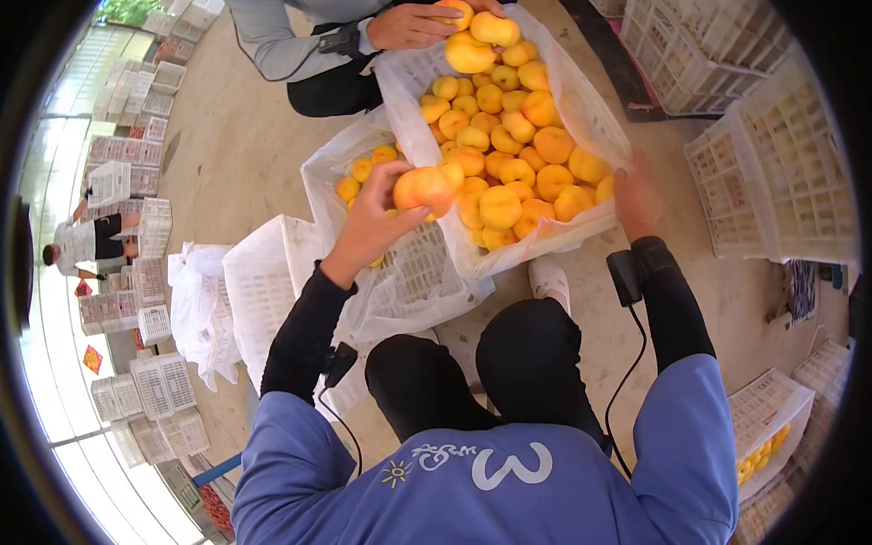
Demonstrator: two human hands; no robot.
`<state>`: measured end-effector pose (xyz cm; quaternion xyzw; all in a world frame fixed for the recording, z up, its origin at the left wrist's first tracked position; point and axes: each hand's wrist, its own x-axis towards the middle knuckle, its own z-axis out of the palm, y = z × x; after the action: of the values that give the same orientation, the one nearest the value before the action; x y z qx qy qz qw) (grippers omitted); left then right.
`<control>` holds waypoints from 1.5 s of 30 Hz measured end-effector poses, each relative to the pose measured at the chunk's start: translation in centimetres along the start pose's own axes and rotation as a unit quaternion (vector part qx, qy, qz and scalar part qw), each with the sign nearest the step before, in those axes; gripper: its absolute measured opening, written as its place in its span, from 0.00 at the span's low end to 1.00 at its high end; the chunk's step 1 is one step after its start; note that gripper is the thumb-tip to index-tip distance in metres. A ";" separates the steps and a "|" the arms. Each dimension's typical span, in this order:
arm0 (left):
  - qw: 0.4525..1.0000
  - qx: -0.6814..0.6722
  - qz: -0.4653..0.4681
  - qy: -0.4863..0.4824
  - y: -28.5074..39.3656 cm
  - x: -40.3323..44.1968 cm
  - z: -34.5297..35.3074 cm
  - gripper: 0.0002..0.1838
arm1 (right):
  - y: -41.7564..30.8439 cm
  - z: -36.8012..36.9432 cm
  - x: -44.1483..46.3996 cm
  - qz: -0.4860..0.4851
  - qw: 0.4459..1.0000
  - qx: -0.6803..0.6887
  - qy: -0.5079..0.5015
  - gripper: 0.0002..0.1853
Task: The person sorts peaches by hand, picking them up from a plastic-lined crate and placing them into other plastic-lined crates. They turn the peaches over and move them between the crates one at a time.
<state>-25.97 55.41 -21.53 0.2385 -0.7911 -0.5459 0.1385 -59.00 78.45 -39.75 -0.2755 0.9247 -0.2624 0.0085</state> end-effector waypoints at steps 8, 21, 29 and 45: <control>0.865 -0.108 -0.174 0.459 -10.7 -25.6 -19.0 0.24 | -1.7 -2.6 0.3 0.032 0.995 -0.025 -0.091 0.29; 0.794 0.038 -0.465 0.389 -35.9 -36.2 -20.6 0.27 | 4.5 -2.2 4.0 -0.070 0.994 -0.048 -0.062 0.28; 0.811 -0.032 -0.463 0.356 -44.5 -36.3 -18.9 0.28 | 5.3 -3.0 4.0 -0.052 0.992 -0.100 -0.053 0.28; 0.807 0.320 -0.376 0.325 -41.0 -32.6 -23.2 0.21 | -4.0 -4.1 -0.5 0.089 0.993 -0.069 -0.045 0.29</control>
<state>22.05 42.18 -49.80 0.7116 -0.6780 -0.1620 0.0876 -57.17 77.85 -34.30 -0.2039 0.9601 -0.1836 0.0546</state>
